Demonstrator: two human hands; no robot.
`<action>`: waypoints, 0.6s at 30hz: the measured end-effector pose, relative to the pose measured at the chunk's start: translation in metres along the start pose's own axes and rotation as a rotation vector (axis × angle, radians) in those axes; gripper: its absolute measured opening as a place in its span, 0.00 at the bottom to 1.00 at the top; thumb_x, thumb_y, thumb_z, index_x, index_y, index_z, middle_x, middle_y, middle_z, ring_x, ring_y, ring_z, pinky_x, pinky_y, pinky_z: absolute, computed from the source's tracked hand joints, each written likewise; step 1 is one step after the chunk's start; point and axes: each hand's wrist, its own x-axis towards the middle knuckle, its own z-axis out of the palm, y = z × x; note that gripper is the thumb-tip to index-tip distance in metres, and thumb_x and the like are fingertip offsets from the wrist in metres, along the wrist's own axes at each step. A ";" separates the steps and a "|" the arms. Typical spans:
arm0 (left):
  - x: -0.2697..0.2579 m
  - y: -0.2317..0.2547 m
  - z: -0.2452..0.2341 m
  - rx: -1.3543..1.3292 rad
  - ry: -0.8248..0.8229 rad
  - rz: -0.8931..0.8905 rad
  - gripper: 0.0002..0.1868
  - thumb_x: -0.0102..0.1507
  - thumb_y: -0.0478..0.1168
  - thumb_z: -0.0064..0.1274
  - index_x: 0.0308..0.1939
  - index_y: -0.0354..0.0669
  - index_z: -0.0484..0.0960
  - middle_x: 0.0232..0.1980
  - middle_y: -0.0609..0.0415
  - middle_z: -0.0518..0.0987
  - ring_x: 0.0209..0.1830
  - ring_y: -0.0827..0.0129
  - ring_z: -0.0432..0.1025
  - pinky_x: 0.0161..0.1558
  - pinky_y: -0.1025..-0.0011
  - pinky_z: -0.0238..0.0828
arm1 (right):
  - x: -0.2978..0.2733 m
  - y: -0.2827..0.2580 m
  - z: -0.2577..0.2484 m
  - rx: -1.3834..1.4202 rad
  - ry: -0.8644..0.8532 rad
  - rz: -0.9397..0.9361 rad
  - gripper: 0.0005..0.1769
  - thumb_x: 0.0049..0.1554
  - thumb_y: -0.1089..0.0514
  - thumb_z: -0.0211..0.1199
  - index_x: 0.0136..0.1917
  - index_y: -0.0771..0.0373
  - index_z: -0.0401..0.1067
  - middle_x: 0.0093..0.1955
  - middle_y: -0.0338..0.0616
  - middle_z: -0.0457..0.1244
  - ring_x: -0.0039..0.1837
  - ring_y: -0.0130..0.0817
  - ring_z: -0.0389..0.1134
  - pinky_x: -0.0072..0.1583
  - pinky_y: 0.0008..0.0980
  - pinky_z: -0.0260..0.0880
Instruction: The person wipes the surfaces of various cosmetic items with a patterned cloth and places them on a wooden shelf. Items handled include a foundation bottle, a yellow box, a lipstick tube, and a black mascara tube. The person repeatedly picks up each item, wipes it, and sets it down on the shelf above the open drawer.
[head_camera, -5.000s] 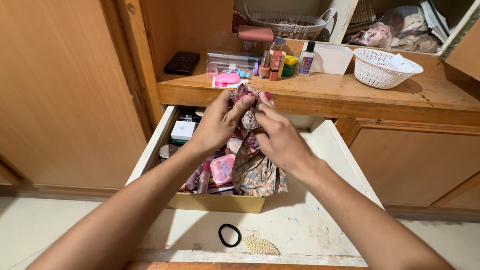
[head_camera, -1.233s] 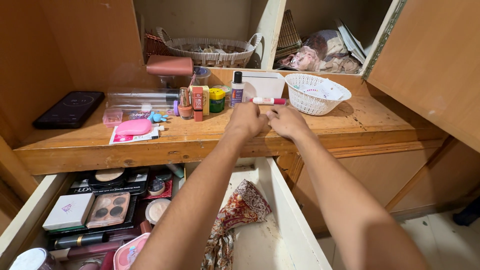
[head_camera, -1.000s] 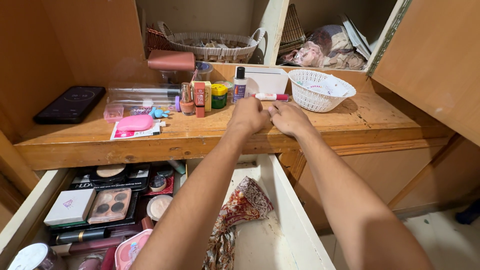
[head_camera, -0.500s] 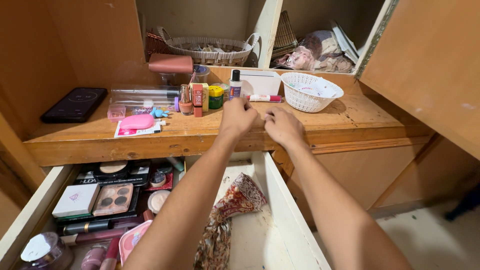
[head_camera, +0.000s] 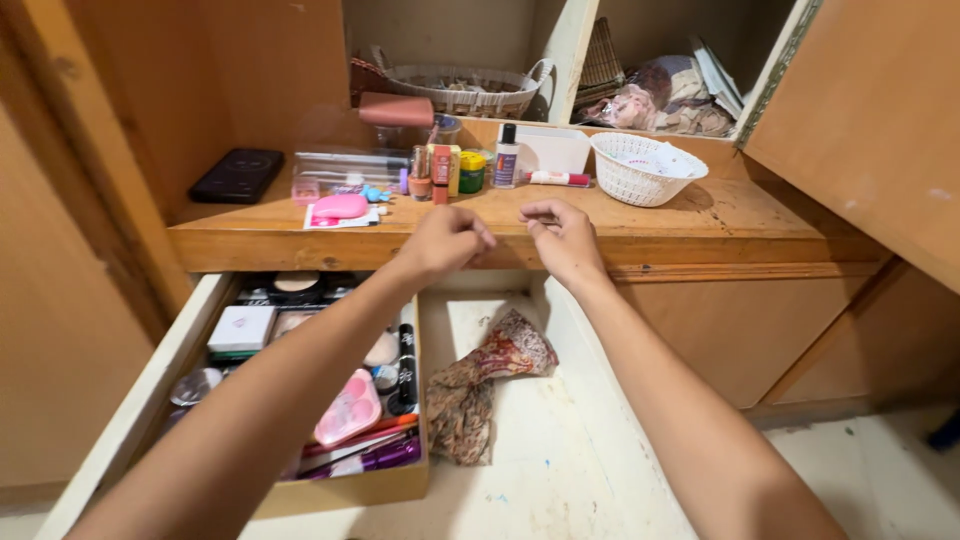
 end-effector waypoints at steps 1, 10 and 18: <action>-0.013 -0.001 -0.010 0.044 0.023 0.010 0.11 0.58 0.33 0.47 0.36 0.33 0.86 0.30 0.51 0.83 0.28 0.71 0.75 0.32 0.72 0.71 | -0.003 -0.007 0.005 0.039 -0.041 0.028 0.13 0.59 0.66 0.59 0.58 0.65 0.75 0.55 0.45 0.72 0.55 0.31 0.73 0.55 0.29 0.72; -0.116 0.028 -0.086 0.156 0.101 -0.221 0.10 0.58 0.34 0.51 0.39 0.36 0.87 0.33 0.55 0.84 0.31 0.74 0.75 0.33 0.73 0.73 | -0.047 -0.088 0.057 0.043 -0.332 0.033 0.12 0.60 0.64 0.58 0.57 0.64 0.75 0.54 0.42 0.71 0.52 0.28 0.73 0.50 0.28 0.75; -0.155 0.038 -0.109 0.224 0.166 -0.239 0.11 0.59 0.35 0.51 0.40 0.38 0.87 0.37 0.55 0.87 0.33 0.74 0.76 0.35 0.73 0.74 | -0.082 -0.106 0.087 -0.196 -0.484 -0.090 0.13 0.57 0.57 0.63 0.54 0.63 0.78 0.51 0.42 0.72 0.52 0.30 0.73 0.53 0.33 0.73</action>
